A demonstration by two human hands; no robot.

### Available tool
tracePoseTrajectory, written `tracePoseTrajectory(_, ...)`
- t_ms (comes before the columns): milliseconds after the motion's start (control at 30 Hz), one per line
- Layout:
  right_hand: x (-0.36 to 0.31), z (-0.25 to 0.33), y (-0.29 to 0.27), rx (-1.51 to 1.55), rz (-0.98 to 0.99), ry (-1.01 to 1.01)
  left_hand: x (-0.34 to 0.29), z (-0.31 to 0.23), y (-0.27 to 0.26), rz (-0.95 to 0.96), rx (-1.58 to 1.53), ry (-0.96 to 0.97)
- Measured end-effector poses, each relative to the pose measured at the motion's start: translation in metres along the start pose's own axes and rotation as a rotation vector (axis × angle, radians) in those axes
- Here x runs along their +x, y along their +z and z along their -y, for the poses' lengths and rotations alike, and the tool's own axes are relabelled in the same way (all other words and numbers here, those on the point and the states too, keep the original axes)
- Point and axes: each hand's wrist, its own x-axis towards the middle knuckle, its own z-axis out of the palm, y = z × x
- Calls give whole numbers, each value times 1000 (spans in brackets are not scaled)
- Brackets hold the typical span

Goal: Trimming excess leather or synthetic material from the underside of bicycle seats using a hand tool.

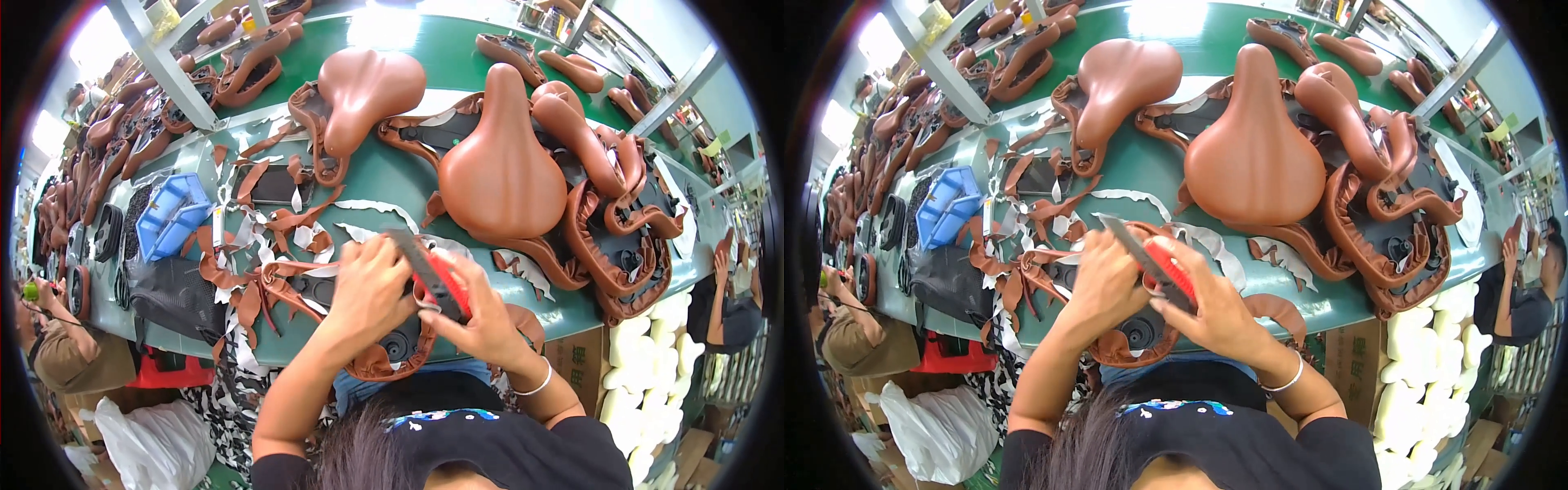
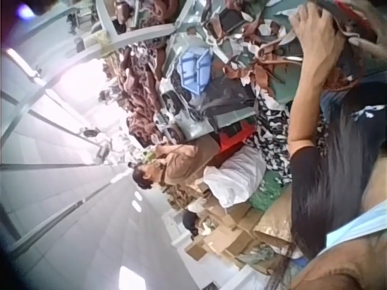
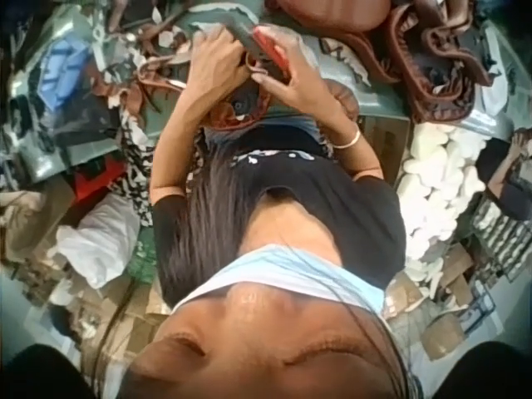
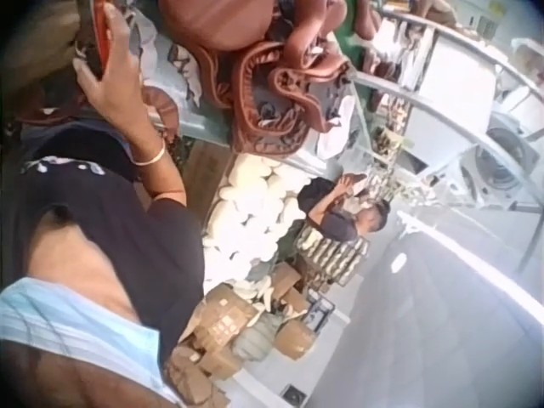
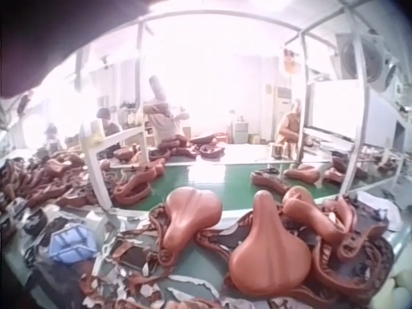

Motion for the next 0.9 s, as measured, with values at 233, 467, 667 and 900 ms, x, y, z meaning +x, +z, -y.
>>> tracePoseTrajectory(233, -30, -31, -52, -422, 139, 148, 19, 20, 14, -11, -341, -62)
tracePoseTrajectory(467, -49, -22, -18, -901, 272, 173, 19, 17, 5, -392, -1563, -564)
tracePoseTrajectory(667, -34, -6, 1, -946, 151, 203, 19, 21, 10, -171, -1684, -26)
tracePoseTrajectory(900, -25, 7, -29, -1022, 276, 280, 11, 13, -18, -164, -178, -122)
